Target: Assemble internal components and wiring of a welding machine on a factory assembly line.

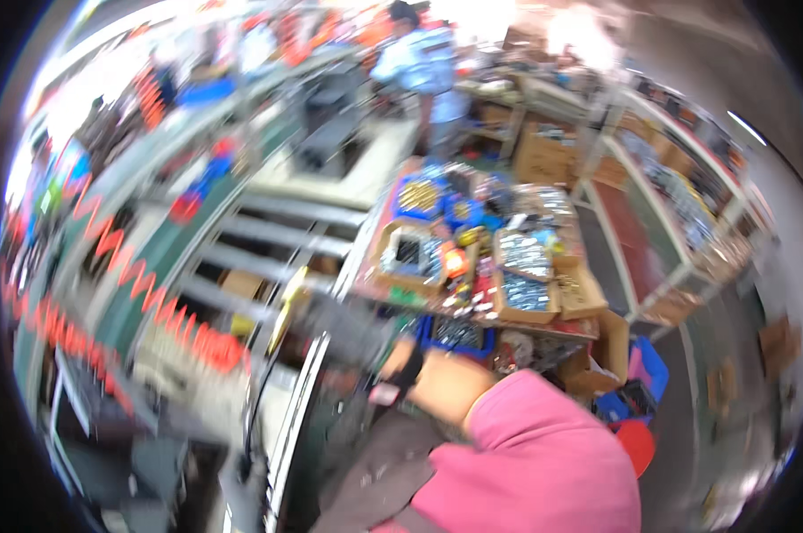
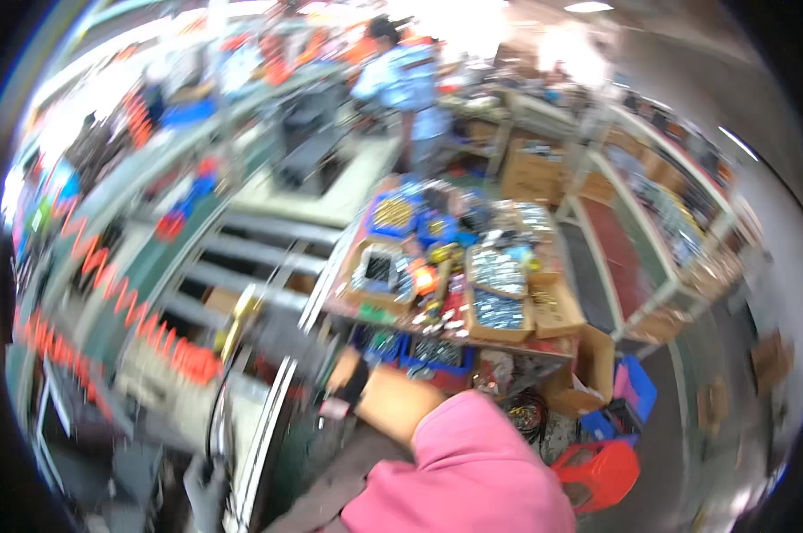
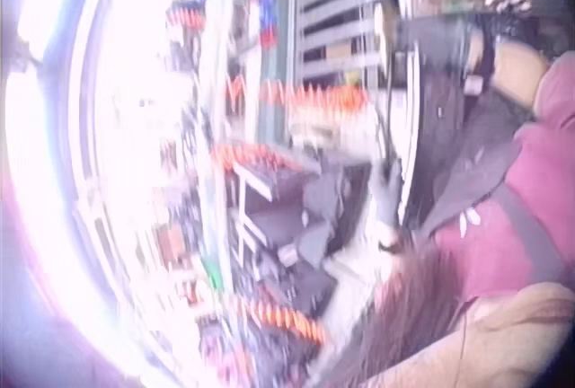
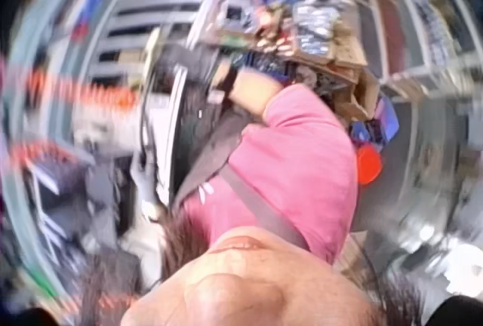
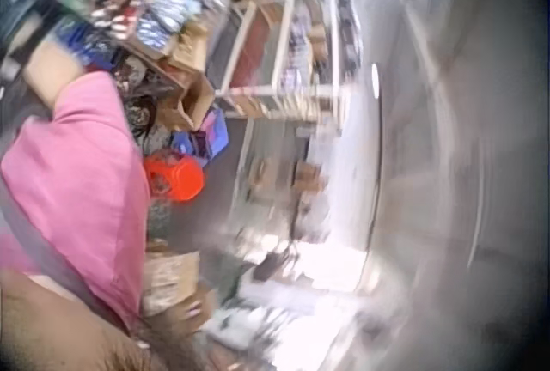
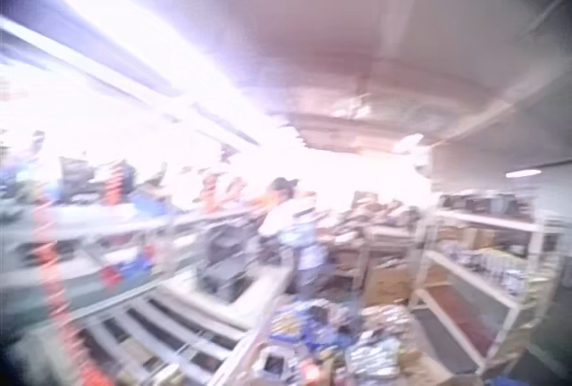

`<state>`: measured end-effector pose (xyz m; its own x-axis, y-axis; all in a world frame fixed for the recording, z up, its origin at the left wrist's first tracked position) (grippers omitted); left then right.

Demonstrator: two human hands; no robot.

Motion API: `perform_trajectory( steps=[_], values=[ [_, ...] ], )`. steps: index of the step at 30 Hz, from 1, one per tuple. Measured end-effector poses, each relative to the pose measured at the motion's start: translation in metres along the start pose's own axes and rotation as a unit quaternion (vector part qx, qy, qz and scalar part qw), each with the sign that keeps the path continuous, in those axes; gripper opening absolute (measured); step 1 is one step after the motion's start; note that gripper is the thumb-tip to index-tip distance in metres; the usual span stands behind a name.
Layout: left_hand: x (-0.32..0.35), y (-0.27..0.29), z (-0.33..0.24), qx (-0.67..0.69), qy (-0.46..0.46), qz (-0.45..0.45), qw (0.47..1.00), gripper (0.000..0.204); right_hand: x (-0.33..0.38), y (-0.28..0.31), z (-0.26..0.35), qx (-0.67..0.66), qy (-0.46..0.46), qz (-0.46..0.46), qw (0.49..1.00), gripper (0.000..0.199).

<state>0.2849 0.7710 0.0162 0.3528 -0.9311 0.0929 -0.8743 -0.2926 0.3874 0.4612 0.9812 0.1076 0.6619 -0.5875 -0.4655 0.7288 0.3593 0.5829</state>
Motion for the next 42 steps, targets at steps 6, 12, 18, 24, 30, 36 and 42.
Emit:
perform_trajectory(
  steps=[6, 12, 18, 24, 30, 36, 42],
  values=[
    [0.039, 0.058, 0.028, 0.137, 0.064, -0.097, 0.984, 0.02, -0.01, -0.007, -0.065, -0.355, -0.205, -0.061, 0.91, 0.04],
    [0.048, 0.093, 0.046, 0.164, 0.098, -0.097, 0.977, 0.025, -0.013, -0.014, -0.033, 0.047, 0.06, -0.091, 0.993, 0.05],
    [0.077, 0.144, 0.061, -0.085, 0.02, -0.126, 0.988, 0.024, -0.007, -0.026, -0.035, -0.452, -0.245, -0.177, 0.839, 0.043],
    [0.091, 0.199, 0.095, -0.233, -0.002, -0.149, 0.961, 0.026, -0.019, -0.048, 0.04, -0.478, -0.164, -0.167, 0.847, 0.034],
    [0.067, 0.192, 0.072, -0.117, -0.124, -0.089, 0.981, 0.045, 0.014, -0.168, 0.112, -0.281, -0.24, 0.035, 0.929, 0.02],
    [0.046, 0.143, 0.022, 0.119, -0.128, 0.062, 0.983, 0.019, 0.015, -0.261, 0.161, -0.246, -0.202, 0.053, 0.947, 0.044],
    [0.04, 0.122, 0.024, 0.211, -0.049, 0.138, 0.966, 0.019, 0.042, -0.238, 0.135, -0.171, -0.248, -0.046, 0.952, 0.039]
  ],
)
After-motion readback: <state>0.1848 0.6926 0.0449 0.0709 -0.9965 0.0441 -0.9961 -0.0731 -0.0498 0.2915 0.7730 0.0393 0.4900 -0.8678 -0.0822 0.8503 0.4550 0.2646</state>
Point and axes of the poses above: each hand's wrist, its own x-axis away from the middle knuckle, its own y-axis out of the back of the hand, z = x × y, the point moved 9 cm from there along -x, towards the middle knuckle, and after that the axes turned 3 degrees about x, right-handed, at the moved point
